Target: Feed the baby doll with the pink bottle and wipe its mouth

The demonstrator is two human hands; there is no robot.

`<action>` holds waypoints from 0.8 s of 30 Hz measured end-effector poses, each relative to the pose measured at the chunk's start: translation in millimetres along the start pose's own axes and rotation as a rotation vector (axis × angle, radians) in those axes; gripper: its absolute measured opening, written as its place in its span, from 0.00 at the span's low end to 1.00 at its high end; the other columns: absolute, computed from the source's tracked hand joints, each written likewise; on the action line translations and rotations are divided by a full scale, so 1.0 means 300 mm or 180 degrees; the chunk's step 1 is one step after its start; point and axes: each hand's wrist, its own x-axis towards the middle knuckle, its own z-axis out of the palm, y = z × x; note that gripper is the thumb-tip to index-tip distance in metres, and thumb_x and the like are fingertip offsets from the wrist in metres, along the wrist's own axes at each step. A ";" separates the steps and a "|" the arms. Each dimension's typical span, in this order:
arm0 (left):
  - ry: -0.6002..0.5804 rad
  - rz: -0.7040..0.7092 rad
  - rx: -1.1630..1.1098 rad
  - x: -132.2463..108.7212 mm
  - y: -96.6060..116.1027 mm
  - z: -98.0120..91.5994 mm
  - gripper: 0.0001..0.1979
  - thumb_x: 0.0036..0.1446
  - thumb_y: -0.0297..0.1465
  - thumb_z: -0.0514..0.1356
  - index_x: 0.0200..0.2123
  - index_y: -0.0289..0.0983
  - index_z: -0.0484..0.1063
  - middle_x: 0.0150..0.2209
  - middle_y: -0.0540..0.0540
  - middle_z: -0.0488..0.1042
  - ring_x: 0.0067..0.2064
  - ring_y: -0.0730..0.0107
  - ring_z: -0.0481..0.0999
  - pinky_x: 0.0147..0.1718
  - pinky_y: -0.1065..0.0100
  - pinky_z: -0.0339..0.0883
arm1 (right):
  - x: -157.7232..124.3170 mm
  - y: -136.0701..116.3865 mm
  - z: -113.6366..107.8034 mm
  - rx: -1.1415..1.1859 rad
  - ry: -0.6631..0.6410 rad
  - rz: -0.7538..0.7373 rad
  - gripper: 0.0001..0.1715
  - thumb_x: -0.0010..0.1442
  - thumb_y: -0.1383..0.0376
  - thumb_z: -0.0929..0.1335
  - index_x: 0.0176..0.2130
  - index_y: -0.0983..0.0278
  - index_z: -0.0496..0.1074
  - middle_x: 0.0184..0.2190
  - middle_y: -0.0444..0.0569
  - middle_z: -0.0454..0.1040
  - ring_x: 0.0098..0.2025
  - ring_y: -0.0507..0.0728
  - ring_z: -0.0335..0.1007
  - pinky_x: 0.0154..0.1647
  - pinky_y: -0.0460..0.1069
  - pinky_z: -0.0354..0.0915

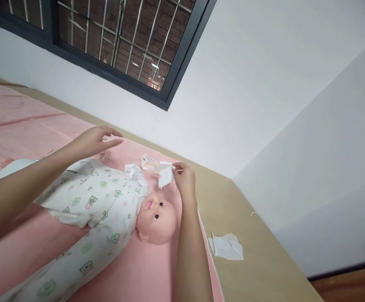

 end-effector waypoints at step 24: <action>-0.0395 -0.1737 -0.0522 0.077 -0.366 0.057 0.38 0.40 0.50 0.65 0.50 0.33 0.62 0.46 0.37 0.73 0.46 0.54 0.74 0.39 0.66 0.65 | 0.107 0.042 0.055 0.1972 -0.1037 0.0151 0.28 0.50 0.58 0.71 0.51 0.63 0.72 0.46 0.50 0.75 0.40 0.53 0.71 0.47 0.52 0.65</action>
